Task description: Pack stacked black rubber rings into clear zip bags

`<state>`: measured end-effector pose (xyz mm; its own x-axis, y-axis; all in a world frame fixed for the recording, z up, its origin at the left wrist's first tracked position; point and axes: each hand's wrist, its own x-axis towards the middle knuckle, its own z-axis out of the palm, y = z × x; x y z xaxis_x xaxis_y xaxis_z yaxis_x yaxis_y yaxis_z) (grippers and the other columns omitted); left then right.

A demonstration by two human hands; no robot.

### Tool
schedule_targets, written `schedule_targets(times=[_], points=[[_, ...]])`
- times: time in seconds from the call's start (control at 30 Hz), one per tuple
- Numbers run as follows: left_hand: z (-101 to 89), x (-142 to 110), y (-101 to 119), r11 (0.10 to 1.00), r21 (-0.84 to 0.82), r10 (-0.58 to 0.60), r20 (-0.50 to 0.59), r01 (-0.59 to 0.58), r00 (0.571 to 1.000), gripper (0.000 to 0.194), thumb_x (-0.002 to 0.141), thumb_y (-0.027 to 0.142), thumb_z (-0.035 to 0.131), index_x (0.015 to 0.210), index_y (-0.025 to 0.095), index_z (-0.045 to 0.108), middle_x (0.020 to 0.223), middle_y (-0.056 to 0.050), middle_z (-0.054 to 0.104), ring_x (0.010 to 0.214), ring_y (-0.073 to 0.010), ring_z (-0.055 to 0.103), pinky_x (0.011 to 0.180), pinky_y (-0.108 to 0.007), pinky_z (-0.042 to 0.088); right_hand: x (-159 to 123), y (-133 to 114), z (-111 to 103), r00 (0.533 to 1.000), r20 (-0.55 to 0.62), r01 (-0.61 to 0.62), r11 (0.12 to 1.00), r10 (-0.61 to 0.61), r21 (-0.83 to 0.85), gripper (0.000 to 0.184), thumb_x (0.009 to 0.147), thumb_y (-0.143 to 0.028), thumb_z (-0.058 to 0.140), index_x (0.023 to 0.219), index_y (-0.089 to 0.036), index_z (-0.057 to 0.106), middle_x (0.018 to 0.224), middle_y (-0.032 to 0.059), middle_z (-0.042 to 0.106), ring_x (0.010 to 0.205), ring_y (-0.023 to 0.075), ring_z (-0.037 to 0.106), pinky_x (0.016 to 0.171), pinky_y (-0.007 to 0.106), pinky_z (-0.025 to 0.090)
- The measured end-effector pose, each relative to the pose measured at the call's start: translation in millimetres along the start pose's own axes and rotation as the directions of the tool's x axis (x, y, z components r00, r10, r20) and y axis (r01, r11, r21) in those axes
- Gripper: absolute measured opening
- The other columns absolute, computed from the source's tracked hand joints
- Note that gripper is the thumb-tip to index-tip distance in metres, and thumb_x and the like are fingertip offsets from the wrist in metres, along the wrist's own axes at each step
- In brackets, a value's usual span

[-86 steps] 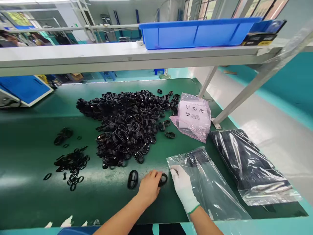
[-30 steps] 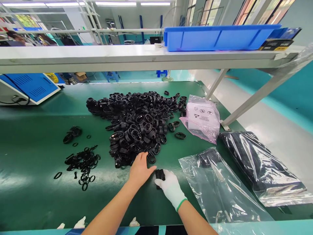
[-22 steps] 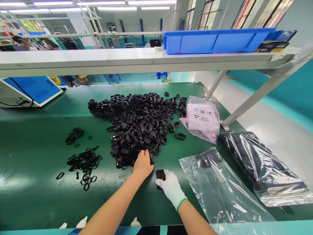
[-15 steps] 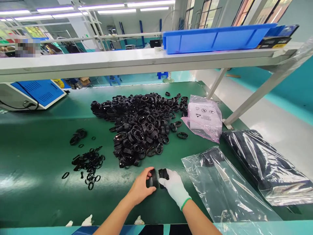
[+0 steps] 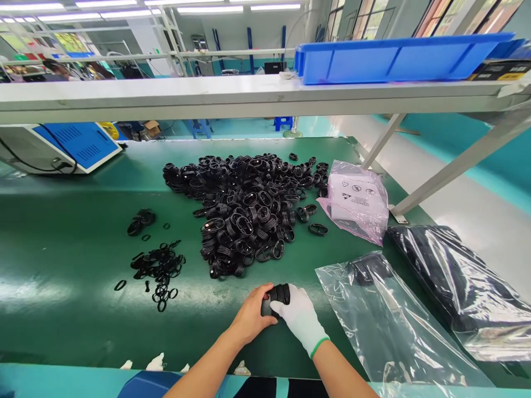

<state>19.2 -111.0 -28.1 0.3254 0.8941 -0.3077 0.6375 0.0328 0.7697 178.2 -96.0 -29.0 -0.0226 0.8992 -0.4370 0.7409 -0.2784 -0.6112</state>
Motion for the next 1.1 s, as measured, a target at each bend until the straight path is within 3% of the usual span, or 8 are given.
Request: schedule_targets(times=[0.1,0.2,0.33,0.43,0.53,0.7,0.93,1.1], points=[[-21.9,1.3,6.8,0.977,0.199,-0.048,-0.134,0.074,0.99,0.057,0.07,0.027,0.06,0.123,0.026,0.041,0.129,-0.003,0.045,0.112,-0.0195,0.047,0.094,-0.031,0.038,-1.5,-4.0,1.9,0.999,-0.026,-0.048,0.998,0.047,-0.04,0.039,0.068,-0.038,0.055,0.102,-0.018,0.058,0.093,0.0089,0.06,0.089,0.0226,0.054,0.076,0.03,0.04],[-54.6,10.9,11.8,0.83,0.404,-0.221,-0.394,0.384,0.892,0.034,0.083,0.031,0.041,0.115,0.02,0.048,0.113,-0.008,0.055,0.101,-0.0213,0.054,0.082,-0.033,0.042,-4.9,-7.9,-1.7,0.997,0.012,-0.076,0.997,0.076,-0.022,0.039,0.068,-0.04,0.055,0.1,-0.019,0.058,0.093,0.0084,0.059,0.088,0.022,0.055,0.075,0.03,0.04],[-74.2,18.9,11.0,0.704,0.509,-0.326,-0.388,0.496,0.862,0.023,0.079,0.03,0.047,0.096,0.018,0.056,0.092,-0.008,0.063,0.085,-0.0226,0.06,0.07,-0.031,0.042,-7.5,-9.8,-5.0,0.997,0.028,-0.075,0.997,0.075,-0.009,0.039,0.068,-0.038,0.055,0.103,-0.02,0.057,0.094,0.0081,0.058,0.089,0.0214,0.055,0.075,0.029,0.039],[-54.8,6.3,4.1,0.793,0.424,-0.316,-0.327,0.437,0.891,0.016,0.077,0.033,0.049,0.085,0.022,0.057,0.079,-0.002,0.064,0.075,-0.0192,0.06,0.064,-0.028,0.04,-5.5,-7.3,-2.6,0.998,0.0,-0.067,0.998,0.067,0.003,0.039,0.068,-0.038,0.055,0.103,-0.019,0.057,0.094,0.0081,0.059,0.091,0.0217,0.055,0.076,0.029,0.039],[-19.9,-11.0,-6.4,0.946,0.131,-0.265,-0.21,0.296,0.941,0.011,0.075,0.031,0.05,0.074,0.021,0.056,0.065,0.003,0.06,0.064,-0.0134,0.058,0.058,-0.023,0.037,-2.2,-4.1,0.3,0.998,-0.01,-0.062,0.998,0.062,0.011,0.038,0.067,-0.039,0.057,0.1,-0.02,0.058,0.093,0.0076,0.059,0.089,0.0215,0.055,0.077,0.029,0.039],[17.8,-18.8,-20.1,0.951,-0.222,-0.235,-0.07,0.215,0.969,0.008,0.07,0.022,0.048,0.063,0.019,0.048,0.052,0.007,0.048,0.048,-0.0088,0.052,0.05,-0.019,0.035,-0.4,-3.0,0.7,0.998,-0.022,-0.055,0.998,0.056,0.01,0.035,0.067,-0.037,0.057,0.096,-0.019,0.058,0.092,0.0072,0.059,0.087,0.0205,0.054,0.075,0.028,0.039],[25.3,-17.9,-25.7,0.961,-0.15,-0.245,-0.058,0.234,0.968,0.007,0.071,0.024,0.049,0.066,0.02,0.053,0.055,0.007,0.053,0.05,-0.0088,0.052,0.051,-0.02,0.032,-4.1,-3.6,2.6,0.998,-0.023,-0.061,0.998,0.06,-0.02,0.038,0.07,-0.038,0.055,0.102,-0.018,0.055,0.095,0.0081,0.058,0.091,0.0211,0.055,0.078,0.029,0.039],[17.1,-21.5,-15.9,0.964,0.038,-0.263,-0.016,0.264,0.965,0.009,0.072,0.026,0.054,0.077,0.022,0.06,0.068,0.004,0.062,0.065,-0.0111,0.056,0.057,-0.02,0.034,-5.7,-14.7,9.9,0.98,-0.028,-0.201,0.972,0.199,-0.119,0.061,0.062,-0.053,0.056,0.107,-0.013,0.048,0.104,0.014,0.049,0.094,0.0281,0.053,0.079,0.036,0.041]])
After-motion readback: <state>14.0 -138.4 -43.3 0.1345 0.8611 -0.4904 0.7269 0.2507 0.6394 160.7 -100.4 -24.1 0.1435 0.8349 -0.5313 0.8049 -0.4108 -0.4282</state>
